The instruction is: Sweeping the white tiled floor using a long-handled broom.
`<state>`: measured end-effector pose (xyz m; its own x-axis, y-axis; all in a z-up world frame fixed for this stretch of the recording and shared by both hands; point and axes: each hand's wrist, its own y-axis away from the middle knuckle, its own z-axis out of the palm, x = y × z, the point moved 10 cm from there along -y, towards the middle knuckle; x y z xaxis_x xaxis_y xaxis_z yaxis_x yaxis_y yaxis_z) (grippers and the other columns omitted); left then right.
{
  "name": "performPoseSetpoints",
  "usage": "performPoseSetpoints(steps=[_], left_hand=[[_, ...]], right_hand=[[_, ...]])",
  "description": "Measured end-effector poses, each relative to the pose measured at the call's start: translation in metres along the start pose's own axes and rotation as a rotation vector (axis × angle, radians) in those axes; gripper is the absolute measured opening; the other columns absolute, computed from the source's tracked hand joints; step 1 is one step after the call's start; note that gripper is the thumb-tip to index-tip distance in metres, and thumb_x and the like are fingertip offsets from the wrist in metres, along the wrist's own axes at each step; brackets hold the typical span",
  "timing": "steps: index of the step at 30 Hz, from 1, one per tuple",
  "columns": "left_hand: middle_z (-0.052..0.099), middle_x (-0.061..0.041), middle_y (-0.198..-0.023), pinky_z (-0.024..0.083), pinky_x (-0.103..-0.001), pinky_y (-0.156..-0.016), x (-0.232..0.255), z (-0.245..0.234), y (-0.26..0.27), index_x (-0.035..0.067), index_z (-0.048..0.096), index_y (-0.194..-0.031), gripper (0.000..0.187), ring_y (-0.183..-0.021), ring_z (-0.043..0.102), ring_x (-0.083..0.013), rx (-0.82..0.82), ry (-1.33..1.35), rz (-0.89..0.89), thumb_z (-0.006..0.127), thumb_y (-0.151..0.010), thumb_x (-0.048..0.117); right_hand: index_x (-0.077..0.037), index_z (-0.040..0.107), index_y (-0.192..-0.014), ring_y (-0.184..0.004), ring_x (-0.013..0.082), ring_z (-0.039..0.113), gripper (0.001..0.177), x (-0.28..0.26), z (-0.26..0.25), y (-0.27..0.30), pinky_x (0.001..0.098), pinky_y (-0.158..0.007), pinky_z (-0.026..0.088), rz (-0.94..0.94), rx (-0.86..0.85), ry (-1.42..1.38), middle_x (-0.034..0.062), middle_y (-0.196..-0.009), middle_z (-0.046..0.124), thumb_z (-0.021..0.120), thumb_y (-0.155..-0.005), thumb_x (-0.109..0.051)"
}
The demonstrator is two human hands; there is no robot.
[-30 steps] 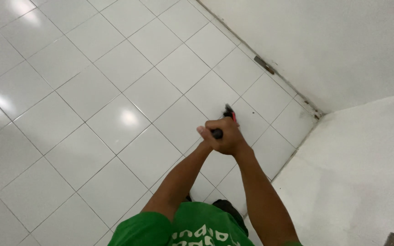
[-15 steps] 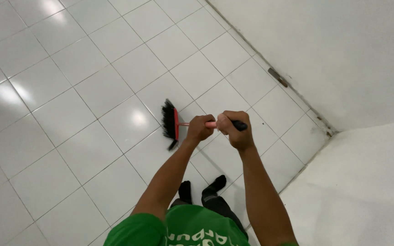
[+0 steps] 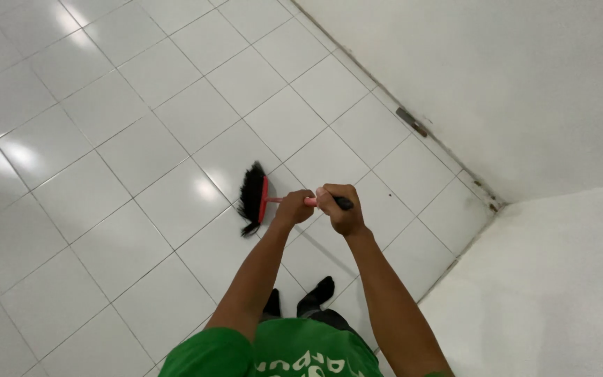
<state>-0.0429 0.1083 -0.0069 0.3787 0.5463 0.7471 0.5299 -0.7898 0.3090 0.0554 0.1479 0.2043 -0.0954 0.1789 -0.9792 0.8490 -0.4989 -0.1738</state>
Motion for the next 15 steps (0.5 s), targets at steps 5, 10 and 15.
performPoseSetpoints(steps=[5, 10, 15], left_hand=[[0.075, -0.015, -0.104, 0.054, -0.049, -0.083, 0.042, 0.042, -0.032, 0.013, 0.074, -0.099, 0.021, -0.098, 0.068, -0.0393, -0.047, -0.032, 0.074, 0.056, -0.089, 0.018], [0.076, -0.014, -0.100, 0.055, -0.046, -0.079, 0.070, 0.116, -0.076, 0.009, 0.072, -0.094, 0.021, -0.096, 0.070, -0.0336, -0.146, -0.129, 0.242, 0.061, -0.093, 0.027], [0.065, 0.004, -0.087, 0.052, -0.029, -0.075, 0.090, 0.142, -0.087, 0.014, 0.067, -0.097, 0.023, -0.080, 0.061, -0.0084, -0.242, 1.392, 0.110, 0.056, -0.098, 0.033]], right_hand=[[-0.004, 0.041, -0.058, -0.051, 0.0081, 0.033, 0.046, -0.013, -0.045, -0.011, 0.0292, -0.048, 0.028, 0.017, 0.029, 0.037, -0.0006, -0.052, 0.041, 0.056, -0.099, -0.016], [-0.004, 0.050, -0.059, -0.050, 0.0074, 0.042, 0.041, -0.038, -0.064, -0.026, 0.0287, -0.047, 0.034, -0.008, 0.016, 0.171, -0.0016, -0.052, 0.050, 0.057, -0.098, -0.015], [-0.004, 0.040, -0.055, -0.048, 0.0095, 0.031, 0.046, -0.011, -0.064, -0.024, 0.0318, -0.046, 0.030, 0.097, -0.125, 0.331, 0.0005, -0.048, 0.038, 0.064, -0.093, -0.016]])
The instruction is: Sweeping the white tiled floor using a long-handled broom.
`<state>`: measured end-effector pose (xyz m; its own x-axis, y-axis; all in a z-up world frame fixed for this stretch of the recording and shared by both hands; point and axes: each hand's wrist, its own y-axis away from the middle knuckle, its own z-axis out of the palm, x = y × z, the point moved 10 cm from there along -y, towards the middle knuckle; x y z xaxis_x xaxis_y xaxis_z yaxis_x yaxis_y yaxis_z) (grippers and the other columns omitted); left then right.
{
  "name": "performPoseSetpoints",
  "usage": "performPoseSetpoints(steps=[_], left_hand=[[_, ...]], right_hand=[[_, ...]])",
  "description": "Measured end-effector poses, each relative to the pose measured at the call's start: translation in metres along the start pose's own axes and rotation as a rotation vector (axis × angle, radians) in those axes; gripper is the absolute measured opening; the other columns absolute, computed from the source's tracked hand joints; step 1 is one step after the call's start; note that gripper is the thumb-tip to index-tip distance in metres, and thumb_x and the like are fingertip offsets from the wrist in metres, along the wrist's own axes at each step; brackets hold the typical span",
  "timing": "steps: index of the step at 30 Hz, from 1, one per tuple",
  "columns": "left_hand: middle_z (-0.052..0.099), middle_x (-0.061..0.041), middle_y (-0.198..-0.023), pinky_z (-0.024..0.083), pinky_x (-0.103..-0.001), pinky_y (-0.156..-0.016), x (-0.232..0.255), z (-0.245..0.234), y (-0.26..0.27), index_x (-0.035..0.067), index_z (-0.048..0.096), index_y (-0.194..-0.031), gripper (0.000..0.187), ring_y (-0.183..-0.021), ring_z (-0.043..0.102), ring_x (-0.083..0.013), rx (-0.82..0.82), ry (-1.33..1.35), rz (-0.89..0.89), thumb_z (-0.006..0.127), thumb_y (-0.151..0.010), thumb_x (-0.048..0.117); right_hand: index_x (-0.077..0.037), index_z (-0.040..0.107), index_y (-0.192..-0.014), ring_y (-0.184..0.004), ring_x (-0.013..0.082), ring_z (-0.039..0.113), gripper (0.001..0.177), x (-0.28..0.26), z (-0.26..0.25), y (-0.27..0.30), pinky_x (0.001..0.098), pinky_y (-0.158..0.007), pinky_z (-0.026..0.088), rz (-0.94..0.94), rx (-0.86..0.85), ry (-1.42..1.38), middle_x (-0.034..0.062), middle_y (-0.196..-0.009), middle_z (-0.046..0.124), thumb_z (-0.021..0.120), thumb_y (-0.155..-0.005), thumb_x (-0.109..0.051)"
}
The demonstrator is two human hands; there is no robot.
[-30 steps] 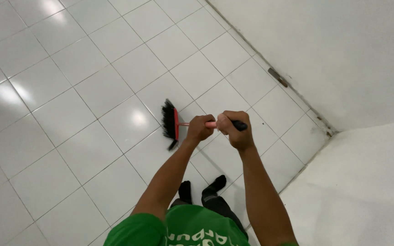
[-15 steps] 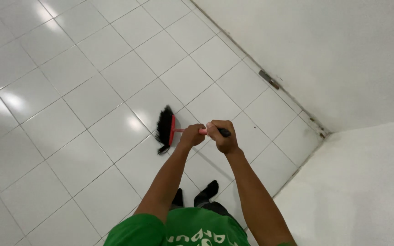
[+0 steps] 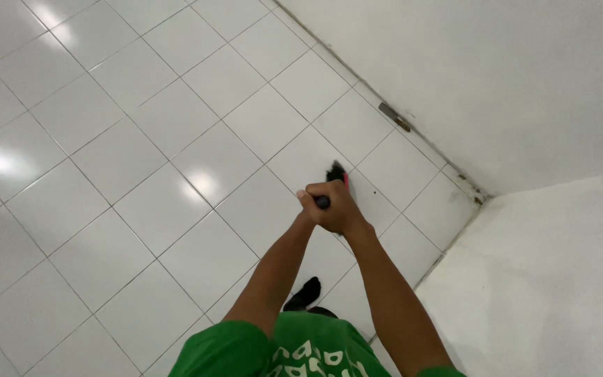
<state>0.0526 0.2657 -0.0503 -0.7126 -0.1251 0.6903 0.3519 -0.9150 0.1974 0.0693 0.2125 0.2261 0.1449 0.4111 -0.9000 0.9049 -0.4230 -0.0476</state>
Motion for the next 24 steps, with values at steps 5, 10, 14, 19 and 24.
performPoseSetpoints(steps=[5, 10, 14, 19, 24], left_hand=[[0.064, 0.002, -0.084, 0.054, -0.027, -0.074, 0.000, 0.044, -0.013, 0.006, 0.063, -0.090, 0.029, -0.080, 0.062, -0.0076, -0.198, -0.013, -0.023, 0.059, -0.098, 0.035], [0.059, 0.002, -0.084, 0.047, -0.032, -0.065, 0.037, 0.035, -0.026, 0.006, 0.056, -0.089, 0.030, -0.077, 0.058, -0.0088, 0.006, -0.423, 0.330, 0.061, -0.105, 0.030], [0.068, -0.010, -0.077, 0.050, -0.043, -0.062, 0.089, 0.061, -0.006, 0.004, 0.061, -0.080, 0.020, -0.071, 0.064, -0.0263, 0.126, -1.095, 0.354, 0.063, -0.091, 0.020], [0.072, -0.015, -0.080, 0.051, -0.045, -0.063, 0.134, 0.066, 0.021, 0.011, 0.071, -0.083, 0.009, -0.071, 0.065, -0.0366, 0.190, -1.265, 0.386, 0.064, -0.086, 0.017], [0.074, -0.014, -0.085, 0.056, -0.046, -0.069, 0.126, 0.032, 0.020, 0.017, 0.075, -0.100, 0.019, -0.079, 0.070, -0.0348, 0.282, -1.394, 0.310, 0.065, -0.084, 0.015]], right_hand=[[-0.005, 0.039, -0.057, -0.049, 0.0113, 0.026, 0.051, -0.038, -0.028, -0.002, 0.0332, -0.047, 0.025, -0.073, -0.019, 0.138, 0.0002, -0.049, 0.032, 0.070, -0.094, -0.022], [-0.007, 0.038, -0.055, -0.050, 0.0097, 0.026, 0.055, -0.044, -0.070, -0.012, 0.0307, -0.045, 0.025, -0.099, 0.007, 0.026, 0.0004, -0.048, 0.032, 0.070, -0.096, -0.025], [-0.006, 0.046, -0.058, -0.049, 0.0070, 0.038, 0.046, -0.061, -0.097, -0.014, 0.0279, -0.046, 0.030, -0.187, 0.105, -0.200, -0.0012, -0.050, 0.044, 0.062, -0.099, -0.019], [-0.003, 0.044, -0.057, -0.050, 0.0076, 0.035, 0.048, -0.025, -0.103, -0.012, 0.0271, -0.048, 0.029, -0.128, 0.179, -0.308, -0.0002, -0.051, 0.042, 0.057, -0.102, -0.014], [-0.004, 0.049, -0.062, -0.052, 0.0083, 0.043, 0.041, 0.010, -0.090, -0.011, 0.0269, -0.051, 0.036, -0.086, 0.176, -0.462, 0.0007, -0.056, 0.050, 0.056, -0.101, -0.015]])
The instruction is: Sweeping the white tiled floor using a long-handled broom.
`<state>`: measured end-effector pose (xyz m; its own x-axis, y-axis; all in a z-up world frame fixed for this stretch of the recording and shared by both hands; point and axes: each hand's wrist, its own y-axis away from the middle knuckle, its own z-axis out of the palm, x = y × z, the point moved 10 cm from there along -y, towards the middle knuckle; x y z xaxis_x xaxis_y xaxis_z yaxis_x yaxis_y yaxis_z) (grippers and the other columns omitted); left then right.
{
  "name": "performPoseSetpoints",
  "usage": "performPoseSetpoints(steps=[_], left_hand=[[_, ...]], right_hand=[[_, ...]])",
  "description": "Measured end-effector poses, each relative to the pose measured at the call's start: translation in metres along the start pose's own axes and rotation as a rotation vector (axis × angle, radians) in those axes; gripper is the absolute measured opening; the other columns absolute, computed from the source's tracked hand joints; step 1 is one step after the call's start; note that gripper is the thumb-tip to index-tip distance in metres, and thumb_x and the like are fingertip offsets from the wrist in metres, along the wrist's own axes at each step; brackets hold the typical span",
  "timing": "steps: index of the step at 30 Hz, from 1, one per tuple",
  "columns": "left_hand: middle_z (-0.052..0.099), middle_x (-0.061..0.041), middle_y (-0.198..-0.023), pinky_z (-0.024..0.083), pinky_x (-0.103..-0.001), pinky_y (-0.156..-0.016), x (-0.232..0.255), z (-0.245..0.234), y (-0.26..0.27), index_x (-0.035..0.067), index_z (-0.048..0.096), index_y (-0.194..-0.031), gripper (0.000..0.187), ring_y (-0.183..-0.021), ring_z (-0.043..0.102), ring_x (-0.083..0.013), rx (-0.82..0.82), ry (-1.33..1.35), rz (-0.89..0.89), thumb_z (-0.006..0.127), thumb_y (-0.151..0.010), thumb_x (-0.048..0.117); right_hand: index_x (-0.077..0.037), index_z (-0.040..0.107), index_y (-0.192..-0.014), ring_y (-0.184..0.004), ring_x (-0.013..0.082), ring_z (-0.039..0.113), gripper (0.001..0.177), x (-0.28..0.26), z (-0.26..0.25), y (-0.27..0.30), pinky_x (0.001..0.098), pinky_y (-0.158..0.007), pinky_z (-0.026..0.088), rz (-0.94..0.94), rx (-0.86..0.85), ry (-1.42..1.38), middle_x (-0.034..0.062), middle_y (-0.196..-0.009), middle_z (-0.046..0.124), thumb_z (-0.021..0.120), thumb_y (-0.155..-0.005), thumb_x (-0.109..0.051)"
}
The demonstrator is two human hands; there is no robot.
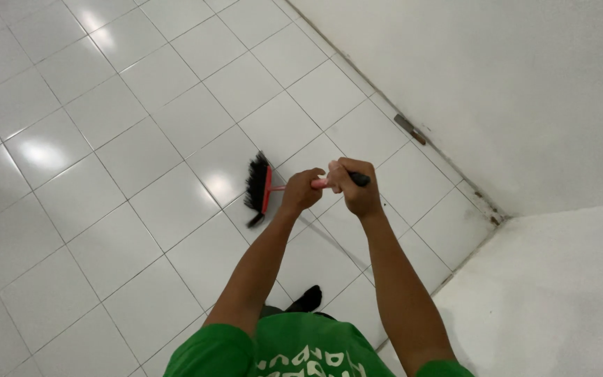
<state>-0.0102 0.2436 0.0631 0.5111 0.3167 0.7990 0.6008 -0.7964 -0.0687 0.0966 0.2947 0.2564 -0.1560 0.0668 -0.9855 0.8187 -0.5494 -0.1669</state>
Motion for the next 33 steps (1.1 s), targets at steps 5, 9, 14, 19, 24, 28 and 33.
performPoseSetpoints(steps=[5, 9, 14, 19, 24, 28, 33], left_hand=[[0.073, -0.018, -0.103, 0.055, -0.048, -0.075, -0.032, 0.030, 0.015, 0.010, 0.066, -0.122, 0.045, -0.094, 0.069, -0.0377, 0.080, -0.069, -0.036, 0.069, -0.077, 0.012], [0.075, -0.017, -0.108, 0.057, -0.047, -0.086, -0.031, 0.068, 0.018, 0.013, 0.067, -0.127, 0.038, -0.103, 0.071, -0.0369, -0.081, -0.012, -0.180, 0.063, -0.089, 0.017], [0.075, -0.017, -0.105, 0.056, -0.047, -0.084, 0.007, 0.105, 0.014, 0.014, 0.069, -0.122, 0.033, -0.100, 0.071, -0.0373, -0.239, 0.006, -0.162, 0.060, -0.090, 0.021], [0.075, -0.017, -0.097, 0.056, -0.045, -0.076, 0.055, 0.124, 0.013, 0.006, 0.070, -0.107, 0.026, -0.087, 0.070, -0.0350, -0.406, 0.069, -0.030, 0.053, -0.101, 0.024], [0.067, -0.003, -0.093, 0.056, -0.030, -0.072, 0.009, 0.188, -0.009, 0.003, 0.063, -0.099, 0.022, -0.087, 0.064, -0.0115, -0.342, 0.896, 0.088, 0.067, -0.094, 0.024], [0.066, 0.001, -0.097, 0.054, -0.026, -0.074, 0.016, 0.172, -0.025, 0.006, 0.064, -0.102, 0.025, -0.090, 0.063, -0.0070, -0.351, 1.040, 0.077, 0.061, -0.098, 0.030], [0.070, -0.012, -0.089, 0.054, -0.042, -0.070, 0.050, 0.085, -0.053, 0.002, 0.065, -0.090, 0.014, -0.085, 0.067, -0.0278, -0.232, 0.482, 0.276, 0.065, -0.086, 0.015]], right_hand=[[-0.004, 0.049, -0.063, -0.056, 0.0084, 0.041, 0.041, 0.033, -0.002, 0.025, 0.0278, -0.053, 0.036, 0.072, -0.045, 0.074, 0.0002, -0.057, 0.046, 0.057, -0.101, -0.015], [-0.004, 0.050, -0.060, -0.053, 0.0082, 0.042, 0.043, 0.031, -0.022, 0.036, 0.0274, -0.052, 0.037, 0.077, 0.035, 0.170, -0.0001, -0.055, 0.048, 0.057, -0.101, -0.015], [-0.004, 0.049, -0.060, -0.053, 0.0078, 0.041, 0.042, 0.013, -0.047, 0.043, 0.0275, -0.052, 0.039, 0.071, 0.109, 0.147, -0.0005, -0.055, 0.047, 0.056, -0.100, -0.013], [-0.003, 0.052, -0.057, -0.048, 0.0092, 0.037, 0.043, -0.014, -0.045, 0.041, 0.0298, -0.047, 0.031, 0.052, 0.159, 0.378, 0.0008, -0.049, 0.046, 0.059, -0.098, -0.014], [-0.003, 0.043, -0.057, -0.049, 0.0091, 0.033, 0.046, -0.005, -0.013, 0.026, 0.0309, -0.045, 0.031, 0.101, -0.053, 0.575, 0.0018, -0.047, 0.041, 0.066, -0.095, -0.018], [-0.004, 0.044, -0.059, -0.048, 0.0103, 0.031, 0.047, -0.019, 0.004, 0.009, 0.0313, -0.046, 0.029, -0.100, -0.111, 0.627, 0.0016, -0.049, 0.039, 0.070, -0.095, -0.020], [-0.005, 0.048, -0.059, -0.047, 0.0091, 0.034, 0.041, -0.030, 0.000, -0.030, 0.0294, -0.044, 0.028, -0.131, 0.012, 0.450, 0.0020, -0.048, 0.043, 0.070, -0.092, -0.014]])
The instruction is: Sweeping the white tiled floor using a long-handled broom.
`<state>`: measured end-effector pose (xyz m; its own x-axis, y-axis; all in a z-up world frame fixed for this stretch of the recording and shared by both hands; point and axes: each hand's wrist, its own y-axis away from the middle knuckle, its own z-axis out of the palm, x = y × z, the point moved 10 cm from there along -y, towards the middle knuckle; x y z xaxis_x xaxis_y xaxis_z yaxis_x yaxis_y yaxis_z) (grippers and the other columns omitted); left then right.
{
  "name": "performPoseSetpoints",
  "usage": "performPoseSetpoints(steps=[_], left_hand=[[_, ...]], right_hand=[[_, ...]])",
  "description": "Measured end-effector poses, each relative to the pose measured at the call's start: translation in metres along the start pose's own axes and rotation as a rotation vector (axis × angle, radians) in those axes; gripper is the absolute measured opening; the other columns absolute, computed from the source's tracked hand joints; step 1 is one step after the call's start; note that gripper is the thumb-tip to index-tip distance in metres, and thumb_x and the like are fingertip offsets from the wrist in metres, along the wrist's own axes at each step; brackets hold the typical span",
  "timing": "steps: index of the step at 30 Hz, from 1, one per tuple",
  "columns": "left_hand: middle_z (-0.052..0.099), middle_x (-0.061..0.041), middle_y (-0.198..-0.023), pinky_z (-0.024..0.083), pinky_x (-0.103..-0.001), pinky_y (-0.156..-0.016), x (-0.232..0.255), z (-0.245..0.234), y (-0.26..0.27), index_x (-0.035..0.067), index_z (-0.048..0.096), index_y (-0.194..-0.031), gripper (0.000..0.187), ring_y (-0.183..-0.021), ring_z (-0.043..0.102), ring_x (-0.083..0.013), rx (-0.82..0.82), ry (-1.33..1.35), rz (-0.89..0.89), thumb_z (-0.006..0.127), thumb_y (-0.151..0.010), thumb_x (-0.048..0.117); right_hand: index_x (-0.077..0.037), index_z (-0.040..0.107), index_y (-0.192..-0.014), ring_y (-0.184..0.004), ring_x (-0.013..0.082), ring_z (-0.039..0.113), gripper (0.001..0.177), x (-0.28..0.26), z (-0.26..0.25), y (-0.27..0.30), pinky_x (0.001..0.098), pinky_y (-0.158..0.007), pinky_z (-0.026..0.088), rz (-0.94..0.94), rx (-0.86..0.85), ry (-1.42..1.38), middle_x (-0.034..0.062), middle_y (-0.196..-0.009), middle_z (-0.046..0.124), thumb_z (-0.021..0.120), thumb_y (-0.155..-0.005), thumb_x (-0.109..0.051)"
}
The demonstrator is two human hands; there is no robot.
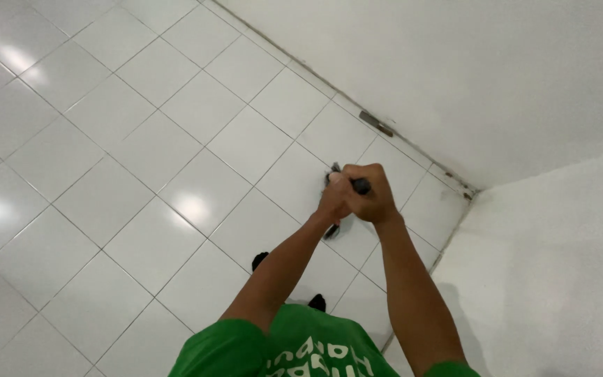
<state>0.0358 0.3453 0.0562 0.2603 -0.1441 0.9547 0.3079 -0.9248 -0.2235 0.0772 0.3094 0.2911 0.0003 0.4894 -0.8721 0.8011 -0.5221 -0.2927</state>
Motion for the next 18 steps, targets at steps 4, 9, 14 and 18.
performPoseSetpoints(steps=[4, 9, 14, 18], left_hand=[[0.073, -0.016, -0.085, 0.053, -0.048, -0.070, 0.054, -0.071, -0.012, 0.001, 0.066, -0.084, 0.009, -0.084, 0.068, -0.0374, 0.047, -0.322, 0.056, 0.068, -0.077, 0.006], [0.070, -0.013, -0.078, 0.052, -0.046, -0.070, 0.043, -0.150, -0.018, 0.006, 0.069, -0.079, 0.007, -0.076, 0.065, -0.0359, 0.139, -0.331, 0.156, 0.066, -0.076, 0.001], [0.071, -0.009, -0.075, 0.052, -0.046, -0.076, -0.004, -0.215, -0.011, 0.007, 0.069, -0.071, 0.008, -0.076, 0.067, -0.0309, 0.215, -0.525, 0.138, 0.067, -0.071, -0.001], [0.074, -0.010, -0.087, 0.053, -0.047, -0.078, -0.061, -0.245, -0.001, 0.006, 0.071, -0.078, 0.010, -0.085, 0.068, -0.0327, 0.284, -0.613, -0.016, 0.070, -0.070, 0.001]], right_hand=[[-0.005, 0.053, -0.062, -0.051, 0.0075, 0.045, 0.038, -0.017, 0.011, -0.043, 0.0273, -0.048, 0.036, -0.060, 0.034, -0.118, 0.0011, -0.055, 0.053, 0.063, -0.099, -0.012], [-0.005, 0.048, -0.062, -0.051, 0.0086, 0.045, 0.043, 0.018, 0.036, -0.080, 0.0288, -0.050, 0.039, 0.020, 0.109, -0.419, 0.0008, -0.054, 0.047, 0.055, -0.104, -0.010], [-0.005, 0.045, -0.063, -0.055, 0.0089, 0.042, 0.042, 0.051, 0.092, -0.101, 0.0275, -0.055, 0.038, 0.086, 0.057, -0.495, 0.0006, -0.059, 0.047, 0.054, -0.104, -0.010], [-0.003, 0.053, -0.065, -0.059, 0.0097, 0.046, 0.035, 0.067, 0.130, -0.106, 0.0282, -0.056, 0.040, 0.137, -0.041, -0.358, 0.0018, -0.061, 0.054, 0.055, -0.099, -0.012]])
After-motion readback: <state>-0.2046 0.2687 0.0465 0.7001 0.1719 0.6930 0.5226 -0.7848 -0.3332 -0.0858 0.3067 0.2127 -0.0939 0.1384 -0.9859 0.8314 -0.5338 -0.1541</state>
